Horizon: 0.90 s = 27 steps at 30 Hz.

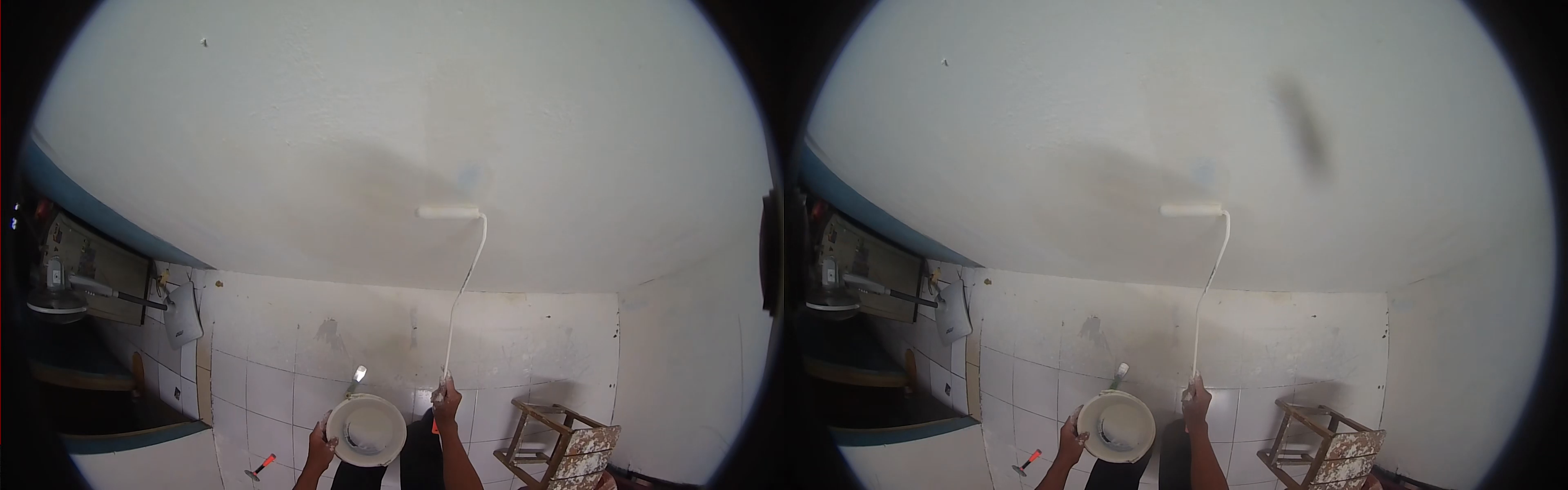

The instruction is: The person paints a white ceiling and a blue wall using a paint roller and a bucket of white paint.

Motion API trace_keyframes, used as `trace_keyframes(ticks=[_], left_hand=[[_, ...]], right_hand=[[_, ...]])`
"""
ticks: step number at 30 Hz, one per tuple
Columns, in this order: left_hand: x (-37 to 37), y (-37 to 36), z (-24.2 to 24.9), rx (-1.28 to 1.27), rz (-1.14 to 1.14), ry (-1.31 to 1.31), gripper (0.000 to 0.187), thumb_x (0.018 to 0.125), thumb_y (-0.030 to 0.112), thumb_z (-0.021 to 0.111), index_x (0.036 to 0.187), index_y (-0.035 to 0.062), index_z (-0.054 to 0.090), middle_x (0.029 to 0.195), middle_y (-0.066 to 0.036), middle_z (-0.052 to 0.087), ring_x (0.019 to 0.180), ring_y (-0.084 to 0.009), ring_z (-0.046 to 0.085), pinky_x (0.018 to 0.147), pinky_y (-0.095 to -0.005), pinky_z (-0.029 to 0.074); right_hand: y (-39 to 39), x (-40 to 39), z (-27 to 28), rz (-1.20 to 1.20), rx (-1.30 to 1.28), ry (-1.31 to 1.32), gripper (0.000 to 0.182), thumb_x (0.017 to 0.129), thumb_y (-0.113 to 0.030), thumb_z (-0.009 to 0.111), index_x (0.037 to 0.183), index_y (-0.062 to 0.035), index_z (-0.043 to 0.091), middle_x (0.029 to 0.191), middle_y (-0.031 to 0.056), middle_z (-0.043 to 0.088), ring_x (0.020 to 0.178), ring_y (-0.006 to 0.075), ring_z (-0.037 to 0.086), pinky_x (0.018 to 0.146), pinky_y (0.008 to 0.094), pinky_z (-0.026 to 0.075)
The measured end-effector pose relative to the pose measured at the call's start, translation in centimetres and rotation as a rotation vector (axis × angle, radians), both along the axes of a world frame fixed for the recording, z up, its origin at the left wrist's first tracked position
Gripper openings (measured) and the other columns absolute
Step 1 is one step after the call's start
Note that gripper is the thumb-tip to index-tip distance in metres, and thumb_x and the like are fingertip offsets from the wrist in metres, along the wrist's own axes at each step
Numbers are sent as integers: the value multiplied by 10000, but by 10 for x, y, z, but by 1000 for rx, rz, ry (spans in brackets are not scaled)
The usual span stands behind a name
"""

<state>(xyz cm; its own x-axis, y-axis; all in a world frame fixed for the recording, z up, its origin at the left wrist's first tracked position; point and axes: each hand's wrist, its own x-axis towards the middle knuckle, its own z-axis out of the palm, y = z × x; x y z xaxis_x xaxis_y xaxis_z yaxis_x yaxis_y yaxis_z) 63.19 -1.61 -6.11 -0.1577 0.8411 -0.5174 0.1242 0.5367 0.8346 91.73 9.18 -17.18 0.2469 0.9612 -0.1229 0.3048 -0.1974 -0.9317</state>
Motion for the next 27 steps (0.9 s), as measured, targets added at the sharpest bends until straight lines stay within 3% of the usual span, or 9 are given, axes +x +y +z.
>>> trace_keyframes(ticks=[8,10,12,19,21,25,27], left_hand=[[3,5,9,3,19,-9,690,739,-209,439,1395,-22,328,1316,-154,488,1230,-208,467,1042,-308,337],[2,4,11,-8,26,-25,692,741,-209,436,1397,-20,324,1318,-154,485,1231,-211,467,1042,-308,337],[2,5,13,18,35,-52,701,742,-210,442,1403,-16,314,1321,-155,482,1226,-216,471,1038,-305,341],[5,8,17,60,27,-75,692,753,-200,447,1405,-12,310,1319,-160,484,1218,-215,477,1030,-301,349],[6,8,16,28,42,-95,688,753,-202,450,1402,-23,308,1318,-162,484,1212,-216,481,1026,-299,352],[6,5,13,22,50,-114,690,748,-205,458,1399,-35,304,1316,-166,485,1210,-214,483,1022,-297,354],[2,-2,2,15,45,-127,699,729,-142,482,1398,-25,314,1308,-151,487,1220,-217,470,1045,-332,338]], right_hand=[[12,4,1,3,123,5,354,925,-41,435,1266,7,515,545,-1,443,452,86,485,437,241,427],[29,3,17,8,171,-6,351,929,-54,431,1263,10,516,537,4,442,452,90,488,439,245,428],[53,4,34,-8,238,26,335,871,-11,513,1202,13,554,586,38,513,476,106,500,444,253,414],[120,-2,100,55,302,-46,360,866,-12,499,1222,10,550,606,68,544,479,126,518,452,269,423],[132,-8,106,52,437,-65,346,923,-18,420,1250,-17,532,542,3,430,461,91,459,444,242,404],[133,-13,109,38,459,-16,343,925,-8,413,1247,-11,532,552,1,419,464,88,458,444,242,404],[120,-11,97,48,358,-51,346,925,-7,413,1251,-8,530,569,1,417,463,89,454,446,243,405]])
